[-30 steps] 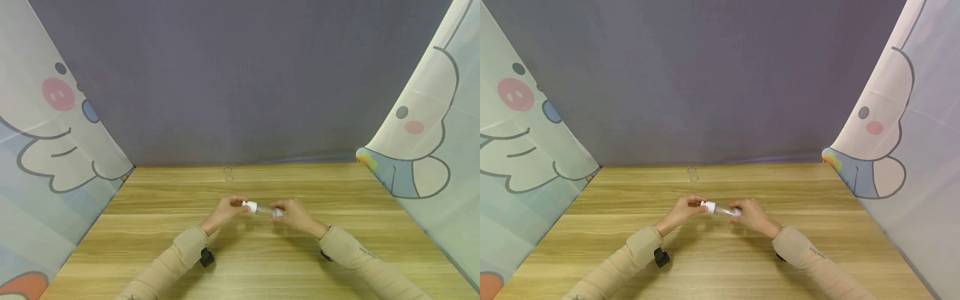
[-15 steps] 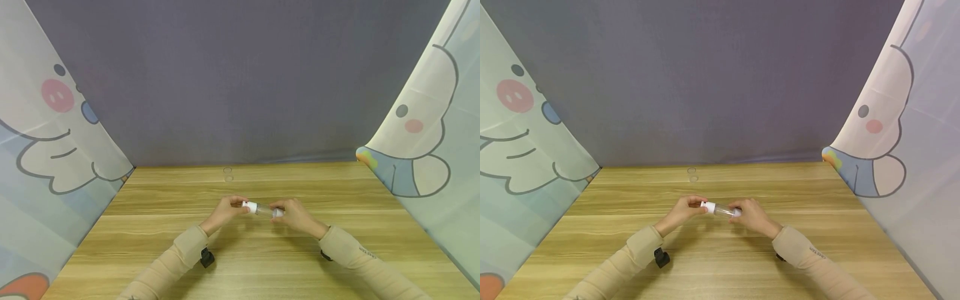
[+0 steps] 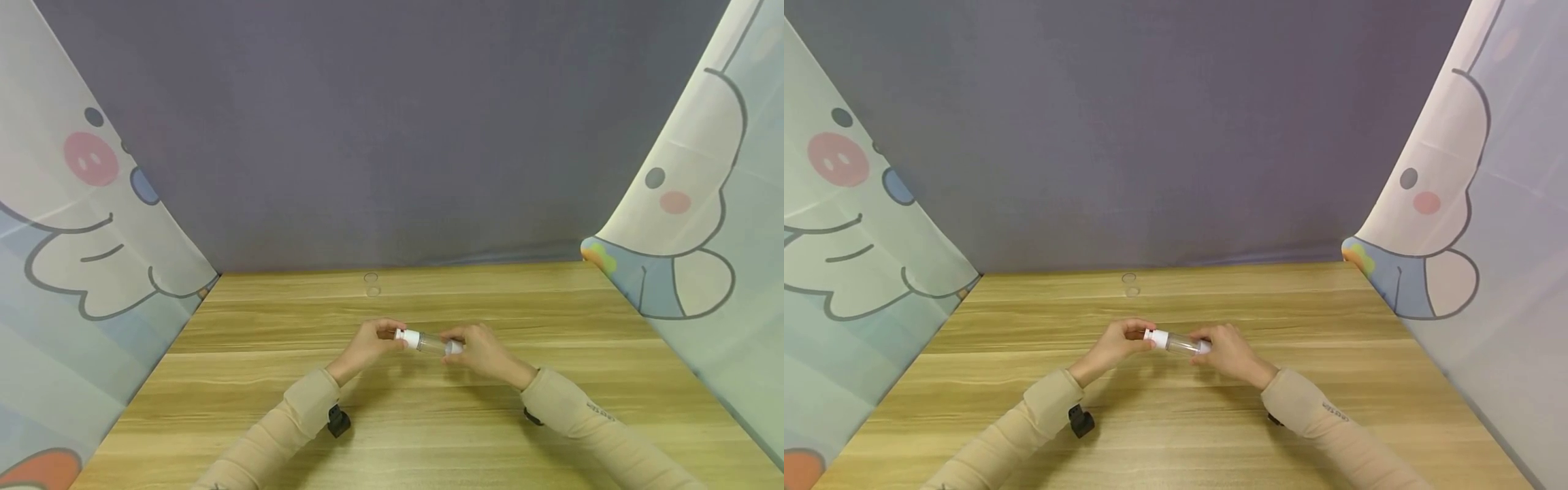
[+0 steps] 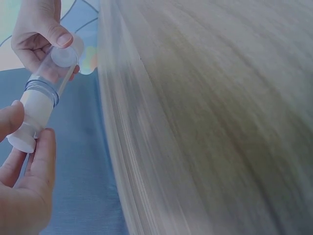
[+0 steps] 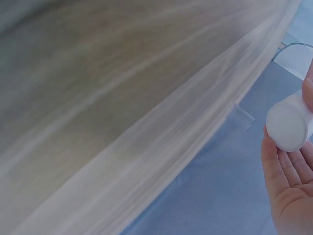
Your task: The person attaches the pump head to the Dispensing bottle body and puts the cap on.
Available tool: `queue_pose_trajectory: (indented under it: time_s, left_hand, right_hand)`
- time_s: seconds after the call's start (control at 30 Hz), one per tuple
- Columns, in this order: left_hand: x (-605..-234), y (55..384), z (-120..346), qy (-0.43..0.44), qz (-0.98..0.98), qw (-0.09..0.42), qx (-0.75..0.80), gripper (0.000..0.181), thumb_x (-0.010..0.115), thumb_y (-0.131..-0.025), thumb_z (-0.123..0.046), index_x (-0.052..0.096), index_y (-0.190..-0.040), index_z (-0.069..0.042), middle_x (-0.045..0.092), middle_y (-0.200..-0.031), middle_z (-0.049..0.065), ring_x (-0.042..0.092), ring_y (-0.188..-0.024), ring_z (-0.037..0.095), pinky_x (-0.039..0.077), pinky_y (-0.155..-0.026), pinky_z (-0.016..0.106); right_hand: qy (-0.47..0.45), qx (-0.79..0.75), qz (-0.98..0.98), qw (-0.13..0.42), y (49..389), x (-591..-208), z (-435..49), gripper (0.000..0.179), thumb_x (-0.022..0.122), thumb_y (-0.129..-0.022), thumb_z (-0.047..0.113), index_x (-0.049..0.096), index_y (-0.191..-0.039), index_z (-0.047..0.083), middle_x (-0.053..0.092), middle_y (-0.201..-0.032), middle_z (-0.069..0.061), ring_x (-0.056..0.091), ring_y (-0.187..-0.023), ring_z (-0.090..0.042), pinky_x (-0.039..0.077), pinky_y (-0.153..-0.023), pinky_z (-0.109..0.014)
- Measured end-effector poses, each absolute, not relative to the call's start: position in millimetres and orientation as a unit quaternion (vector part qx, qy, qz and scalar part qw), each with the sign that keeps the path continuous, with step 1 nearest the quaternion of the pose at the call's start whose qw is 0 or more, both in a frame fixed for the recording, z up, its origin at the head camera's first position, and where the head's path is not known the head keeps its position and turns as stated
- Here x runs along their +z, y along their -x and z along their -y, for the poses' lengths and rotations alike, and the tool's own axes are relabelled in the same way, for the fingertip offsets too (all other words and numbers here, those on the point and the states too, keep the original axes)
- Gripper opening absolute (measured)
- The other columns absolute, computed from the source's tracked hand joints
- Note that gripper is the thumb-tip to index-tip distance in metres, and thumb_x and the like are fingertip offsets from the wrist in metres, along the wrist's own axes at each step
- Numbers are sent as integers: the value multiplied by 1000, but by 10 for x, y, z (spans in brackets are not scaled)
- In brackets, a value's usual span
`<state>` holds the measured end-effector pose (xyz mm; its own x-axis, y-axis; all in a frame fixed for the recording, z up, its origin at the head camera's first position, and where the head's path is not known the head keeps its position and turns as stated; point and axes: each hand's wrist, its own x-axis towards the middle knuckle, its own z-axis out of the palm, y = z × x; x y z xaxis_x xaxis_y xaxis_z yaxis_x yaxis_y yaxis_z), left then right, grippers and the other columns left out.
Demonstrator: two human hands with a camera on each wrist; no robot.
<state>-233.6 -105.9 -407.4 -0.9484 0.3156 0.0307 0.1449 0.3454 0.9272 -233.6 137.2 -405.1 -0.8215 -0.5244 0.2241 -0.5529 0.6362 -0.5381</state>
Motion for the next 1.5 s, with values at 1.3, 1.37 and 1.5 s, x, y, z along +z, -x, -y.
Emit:
queue_pose_trajectory:
  time_s: [1.3, 1.37, 1.5]
  left_hand:
    - [-3999, 2280, 1046, -126, -801, 85, 579, 41, 68, -82, -15, 58, -118, 3, 60, -117, 17, 59, -101, 26, 53, -82, 38]
    - [-3922, 2231, 1040, -122, -804, 83, 575, 40, 68, -83, -16, 58, -116, 4, 60, -116, 18, 59, -100, 26, 52, -84, 42]
    - [-3788, 2145, 1027, -116, -810, 80, 570, 37, 67, -84, -15, 59, -114, 5, 61, -113, 20, 60, -96, 25, 50, -86, 47]
  right_hand:
    - [-291, 324, 900, -2, 2326, -4039, -1383, 43, 77, -72, 18, 64, -109, -1, 68, -101, -13, 62, -81, -16, 53, -66, -25]
    - [-290, 323, 901, -3, 2327, -4039, -1381, 43, 77, -72, 18, 64, -109, -1, 68, -100, -13, 62, -81, -15, 53, -65, -25]
    - [-284, 322, 903, -4, 2331, -4040, -1373, 44, 77, -71, 18, 64, -109, -1, 68, -100, -12, 62, -80, -14, 52, -65, -25]
